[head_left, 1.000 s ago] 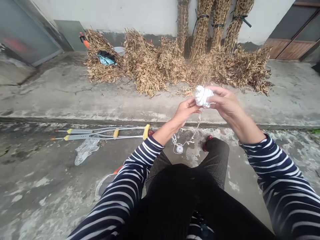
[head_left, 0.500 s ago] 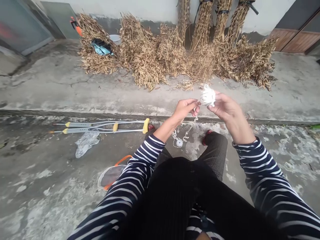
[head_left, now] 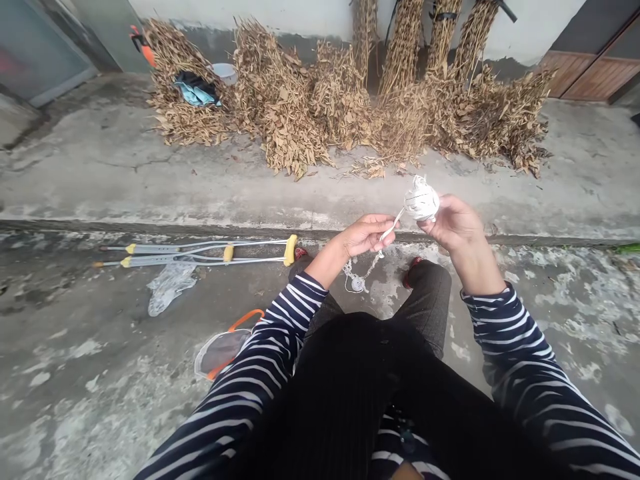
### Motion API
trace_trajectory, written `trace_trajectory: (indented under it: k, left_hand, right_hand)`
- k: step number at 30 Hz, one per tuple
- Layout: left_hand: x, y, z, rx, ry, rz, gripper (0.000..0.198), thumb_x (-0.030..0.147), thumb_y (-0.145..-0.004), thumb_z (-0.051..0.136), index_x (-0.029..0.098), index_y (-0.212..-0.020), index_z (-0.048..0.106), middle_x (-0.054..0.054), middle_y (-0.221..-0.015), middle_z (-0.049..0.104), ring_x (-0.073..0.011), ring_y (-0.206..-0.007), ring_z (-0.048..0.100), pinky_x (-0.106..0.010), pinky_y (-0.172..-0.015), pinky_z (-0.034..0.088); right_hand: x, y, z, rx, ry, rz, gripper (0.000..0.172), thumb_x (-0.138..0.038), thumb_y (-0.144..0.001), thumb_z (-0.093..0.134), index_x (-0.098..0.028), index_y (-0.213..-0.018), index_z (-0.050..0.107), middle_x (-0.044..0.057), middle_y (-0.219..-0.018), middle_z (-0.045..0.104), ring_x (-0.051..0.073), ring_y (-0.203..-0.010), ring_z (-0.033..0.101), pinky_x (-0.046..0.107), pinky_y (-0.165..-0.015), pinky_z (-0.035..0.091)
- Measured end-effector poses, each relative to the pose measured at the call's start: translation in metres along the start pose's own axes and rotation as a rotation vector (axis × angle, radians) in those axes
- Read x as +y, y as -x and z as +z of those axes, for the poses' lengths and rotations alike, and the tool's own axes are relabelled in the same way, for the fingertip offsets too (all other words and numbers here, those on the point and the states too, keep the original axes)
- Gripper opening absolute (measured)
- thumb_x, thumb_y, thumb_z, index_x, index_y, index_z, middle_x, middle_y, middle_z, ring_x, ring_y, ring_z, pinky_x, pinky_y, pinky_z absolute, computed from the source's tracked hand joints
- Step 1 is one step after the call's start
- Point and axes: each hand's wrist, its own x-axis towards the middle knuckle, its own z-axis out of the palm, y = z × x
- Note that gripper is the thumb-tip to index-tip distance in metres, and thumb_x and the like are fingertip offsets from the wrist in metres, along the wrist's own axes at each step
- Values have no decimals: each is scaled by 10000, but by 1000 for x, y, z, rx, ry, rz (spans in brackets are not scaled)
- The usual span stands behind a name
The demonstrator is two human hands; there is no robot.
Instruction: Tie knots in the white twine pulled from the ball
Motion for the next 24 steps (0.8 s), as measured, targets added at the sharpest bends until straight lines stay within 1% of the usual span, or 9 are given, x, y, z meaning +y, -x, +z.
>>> trace_trajectory:
  k: [3, 6, 9, 11, 14, 16, 19, 21, 24]
  left_hand:
    - [-9, 3, -3, -28, 3, -47, 471, 452, -750, 926, 118, -963, 671, 17, -578, 625, -48, -386, 466, -175, -408, 308]
    - [-15, 3, -2, 14, 1, -84, 432, 431, -792, 901, 111, -980, 680, 24, -563, 610, -35, -377, 442, -169, -420, 302]
    - [-14, 4, 4, 52, -37, -131, 407, 395, -837, 871, 95, -1045, 691, 26, -556, 607, -27, -358, 423, -167, -413, 274]
    - [-10, 5, 8, 65, -80, -137, 458, 392, -841, 870, 82, -1130, 698, 18, -571, 628, -27, -351, 429, -168, -405, 261]
    - [-5, 7, 13, 104, -137, -83, 561, 413, -819, 885, 81, -1228, 691, 9, -597, 663, -35, -347, 453, -174, -404, 289]
    - [-6, 7, 16, 157, -162, -20, 553, 441, -815, 881, 90, -1200, 697, 3, -611, 683, -49, -355, 481, -184, -409, 327]
    - [-12, 8, 21, 253, -202, 78, 464, 498, -829, 852, 109, -1033, 703, -9, -625, 699, -78, -392, 543, -204, -421, 381]
    - [-14, 11, 25, 286, -227, 138, 446, 535, -835, 833, 121, -902, 679, -16, -633, 700, -87, -412, 566, -213, -427, 398]
    - [-15, 18, 31, 276, -268, 175, 473, 575, -854, 793, 121, -836, 661, -24, -653, 704, -82, -421, 568, -219, -439, 410]
  right_hand:
    - [1, 3, 3, 14, 10, -27, 346, -185, -609, 793, -207, -943, 707, -30, -800, 687, 85, -645, 598, 182, -532, 545]
    - [4, 5, 5, 29, 72, -56, 347, -182, -594, 805, -204, -935, 747, -14, -784, 696, 106, -615, 595, 227, -515, 550]
    - [7, 6, 5, 58, 141, -110, 372, -189, -572, 844, -217, -937, 780, -12, -785, 715, 130, -608, 611, 276, -529, 567]
    - [8, 6, 5, 70, 200, -152, 386, -197, -564, 883, -226, -939, 794, -5, -840, 747, 146, -645, 640, 297, -564, 581]
    - [8, 6, 8, 80, 308, -248, 417, -193, -558, 936, -230, -953, 807, 7, -934, 776, 165, -777, 690, 325, -721, 620]
    - [7, 7, 11, 76, 366, -330, 428, -193, -547, 962, -229, -944, 806, 16, -983, 780, 187, -904, 712, 358, -879, 623]
    - [6, 9, 17, 58, 466, -383, 425, -239, -582, 983, -237, -965, 797, 38, -1077, 774, 229, -1090, 706, 413, -1054, 577]
    - [5, 10, 19, 37, 521, -371, 418, -290, -624, 981, -247, -992, 789, 46, -1129, 763, 243, -1152, 689, 429, -1088, 564]
    - [5, 14, 19, -11, 580, -329, 430, -378, -679, 963, -245, -1037, 766, 46, -1115, 753, 245, -1098, 690, 429, -1017, 602]
